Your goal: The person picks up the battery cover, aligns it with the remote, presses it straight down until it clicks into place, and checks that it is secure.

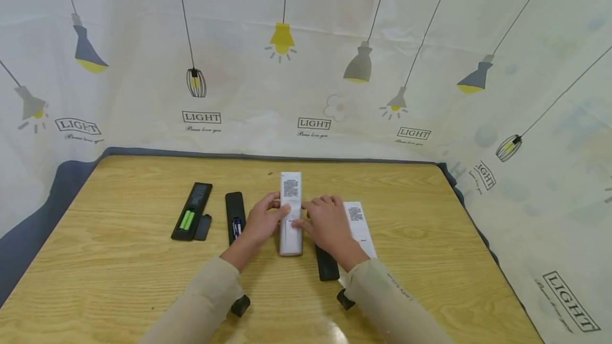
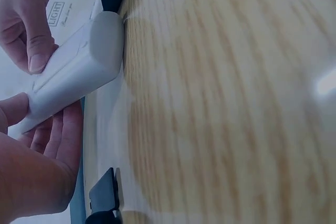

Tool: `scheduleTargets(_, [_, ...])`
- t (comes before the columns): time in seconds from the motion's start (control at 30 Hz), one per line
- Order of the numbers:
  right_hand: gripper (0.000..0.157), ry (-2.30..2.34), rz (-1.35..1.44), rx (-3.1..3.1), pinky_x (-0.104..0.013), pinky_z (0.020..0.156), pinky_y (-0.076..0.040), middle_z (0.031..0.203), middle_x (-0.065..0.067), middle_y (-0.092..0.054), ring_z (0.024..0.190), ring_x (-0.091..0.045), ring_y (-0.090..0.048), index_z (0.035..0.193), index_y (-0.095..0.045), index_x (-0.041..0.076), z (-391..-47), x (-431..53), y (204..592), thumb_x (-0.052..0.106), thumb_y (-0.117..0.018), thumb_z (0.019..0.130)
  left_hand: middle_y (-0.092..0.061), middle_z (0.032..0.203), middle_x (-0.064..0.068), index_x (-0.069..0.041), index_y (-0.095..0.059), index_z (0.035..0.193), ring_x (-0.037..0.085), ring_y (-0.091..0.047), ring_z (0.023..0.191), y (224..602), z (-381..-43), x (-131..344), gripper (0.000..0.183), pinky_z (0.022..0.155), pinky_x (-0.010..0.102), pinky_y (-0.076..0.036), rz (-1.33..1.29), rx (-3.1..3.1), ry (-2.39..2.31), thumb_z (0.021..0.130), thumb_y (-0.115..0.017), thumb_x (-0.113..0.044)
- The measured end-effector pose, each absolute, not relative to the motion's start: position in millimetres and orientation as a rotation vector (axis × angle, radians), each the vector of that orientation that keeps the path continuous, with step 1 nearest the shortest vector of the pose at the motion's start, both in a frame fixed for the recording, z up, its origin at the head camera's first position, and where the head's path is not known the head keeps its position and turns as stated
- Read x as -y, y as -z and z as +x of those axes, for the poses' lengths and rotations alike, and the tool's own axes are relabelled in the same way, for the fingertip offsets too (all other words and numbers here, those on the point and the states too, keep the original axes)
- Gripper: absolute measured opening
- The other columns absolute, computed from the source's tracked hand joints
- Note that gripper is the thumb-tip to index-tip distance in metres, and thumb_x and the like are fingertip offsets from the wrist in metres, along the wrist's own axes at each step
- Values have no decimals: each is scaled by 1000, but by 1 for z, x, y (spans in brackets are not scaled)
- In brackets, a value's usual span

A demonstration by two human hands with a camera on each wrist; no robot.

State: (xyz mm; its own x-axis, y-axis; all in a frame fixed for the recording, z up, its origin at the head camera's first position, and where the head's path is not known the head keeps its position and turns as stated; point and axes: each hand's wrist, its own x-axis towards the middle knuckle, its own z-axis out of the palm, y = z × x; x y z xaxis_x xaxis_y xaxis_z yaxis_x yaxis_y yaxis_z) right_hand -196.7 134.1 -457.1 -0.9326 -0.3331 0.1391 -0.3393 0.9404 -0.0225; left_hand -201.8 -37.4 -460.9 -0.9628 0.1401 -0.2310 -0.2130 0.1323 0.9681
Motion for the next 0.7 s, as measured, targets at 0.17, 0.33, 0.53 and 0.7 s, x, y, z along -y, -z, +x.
scheduleTargets(0.17, [43,-67,475,3000,-41,98,-40,88,7,-65,96,-17,-58,107,-68,22,-197,-132,456,60,-60,87,-58,125,14,-18,-47,144,23,-62,100,483,-211,36,49,74,33,-57,-76,-2154,-1923,98,-60,-28])
scheduleTargets(0.33, [43,-85,458,3014,-40,98,-40,87,8,-64,96,-17,-58,107,-68,23,-197,-131,454,60,-61,87,-58,124,14,-19,-48,143,23,-62,100,484,-211,37,48,75,33,-58,-67,-2168,-1924,97,-60,-29])
scheduleTargets(0.53, [41,-156,462,2999,-40,96,-40,83,8,-61,92,-16,-56,106,-68,23,-197,-132,455,58,-63,85,-60,124,12,-20,-48,143,22,-63,99,482,-210,37,48,74,32,-57,-66,-2203,-1895,97,-61,-29])
scheduleTargets(0.7, [48,-166,469,3002,-41,98,-40,85,8,-63,93,-17,-56,108,-68,22,-197,-133,456,62,-65,82,-60,123,12,-20,-48,143,21,-64,96,482,-209,38,48,73,32,-57,-57,-2212,-1895,97,-60,-28])
